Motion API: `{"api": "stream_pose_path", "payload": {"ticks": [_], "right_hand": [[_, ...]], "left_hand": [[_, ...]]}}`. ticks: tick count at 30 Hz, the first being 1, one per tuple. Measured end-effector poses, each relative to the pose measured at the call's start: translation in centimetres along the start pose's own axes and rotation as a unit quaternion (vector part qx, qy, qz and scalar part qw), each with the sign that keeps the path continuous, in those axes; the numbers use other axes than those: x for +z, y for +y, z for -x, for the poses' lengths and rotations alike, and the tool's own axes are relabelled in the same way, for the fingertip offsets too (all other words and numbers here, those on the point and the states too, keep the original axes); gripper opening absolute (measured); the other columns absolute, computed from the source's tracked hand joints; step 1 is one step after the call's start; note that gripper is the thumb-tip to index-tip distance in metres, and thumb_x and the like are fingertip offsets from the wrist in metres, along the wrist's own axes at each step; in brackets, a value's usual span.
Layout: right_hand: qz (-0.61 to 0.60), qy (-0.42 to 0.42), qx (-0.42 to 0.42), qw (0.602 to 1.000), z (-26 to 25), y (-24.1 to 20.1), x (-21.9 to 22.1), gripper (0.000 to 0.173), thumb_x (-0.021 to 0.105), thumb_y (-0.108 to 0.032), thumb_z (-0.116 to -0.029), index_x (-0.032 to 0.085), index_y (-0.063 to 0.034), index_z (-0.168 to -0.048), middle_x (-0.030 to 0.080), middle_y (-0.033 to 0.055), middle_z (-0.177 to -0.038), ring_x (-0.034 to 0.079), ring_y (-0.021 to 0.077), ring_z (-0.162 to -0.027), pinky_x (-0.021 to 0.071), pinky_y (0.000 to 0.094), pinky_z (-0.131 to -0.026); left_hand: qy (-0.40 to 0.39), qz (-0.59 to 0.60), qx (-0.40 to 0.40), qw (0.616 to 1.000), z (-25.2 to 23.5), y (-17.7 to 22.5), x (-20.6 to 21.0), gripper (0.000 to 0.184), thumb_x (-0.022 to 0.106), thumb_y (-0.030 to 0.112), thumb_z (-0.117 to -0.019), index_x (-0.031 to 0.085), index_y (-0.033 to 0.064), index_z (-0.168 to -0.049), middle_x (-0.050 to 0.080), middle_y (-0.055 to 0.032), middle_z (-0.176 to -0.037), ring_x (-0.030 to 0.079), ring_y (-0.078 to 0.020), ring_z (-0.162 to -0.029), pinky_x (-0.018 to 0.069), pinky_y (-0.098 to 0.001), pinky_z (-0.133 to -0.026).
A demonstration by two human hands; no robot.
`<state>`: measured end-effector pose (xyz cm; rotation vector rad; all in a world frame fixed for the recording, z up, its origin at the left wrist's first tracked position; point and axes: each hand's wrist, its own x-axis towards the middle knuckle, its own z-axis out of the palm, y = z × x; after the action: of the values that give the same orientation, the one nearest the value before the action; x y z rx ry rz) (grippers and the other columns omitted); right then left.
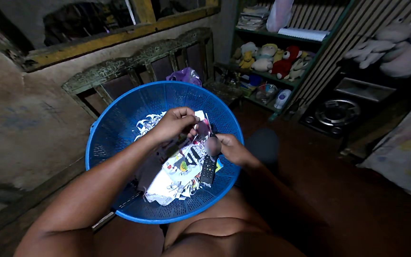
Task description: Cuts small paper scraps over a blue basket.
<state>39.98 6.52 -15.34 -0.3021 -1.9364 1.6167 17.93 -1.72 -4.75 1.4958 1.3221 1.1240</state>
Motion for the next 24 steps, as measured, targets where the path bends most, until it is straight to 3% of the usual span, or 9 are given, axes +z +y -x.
{"api": "stream_pose_path", "payload": {"ticks": [7, 24], "right_hand": [[0.013, -0.077, 0.002, 0.997, -0.1, -0.2, -0.1, 0.040, 0.050, -0.039, -0.1079, 0.067, -0.0037, -0.097, 0.066, 0.0031, -0.086, 0.065, 0.0120, -0.085, 0.0553, 0.0305, -0.081], [0.013, -0.035, -0.006, 0.999, 0.1, 0.0, 0.1, 0.037, 0.054, -0.034, -0.1071, 0.068, -0.0022, -0.095, 0.068, 0.0043, -0.084, 0.067, 0.0136, -0.083, 0.0571, 0.0338, -0.083]], "left_hand": [[0.014, 0.006, 0.006, 1.000, 0.1, 0.3, -0.2, 0.017, 0.056, 0.015, -0.1056, 0.063, 0.0021, -0.097, 0.069, -0.0123, -0.083, 0.068, -0.0192, -0.067, 0.0607, -0.0344, -0.064], [-0.025, -0.006, -0.007, 1.000, 0.2, 0.0, 1.0, 0.017, 0.061, 0.016, -0.1040, 0.065, 0.0015, -0.097, 0.069, -0.0108, -0.079, 0.068, -0.0173, -0.066, 0.0591, -0.0315, -0.062]]}}
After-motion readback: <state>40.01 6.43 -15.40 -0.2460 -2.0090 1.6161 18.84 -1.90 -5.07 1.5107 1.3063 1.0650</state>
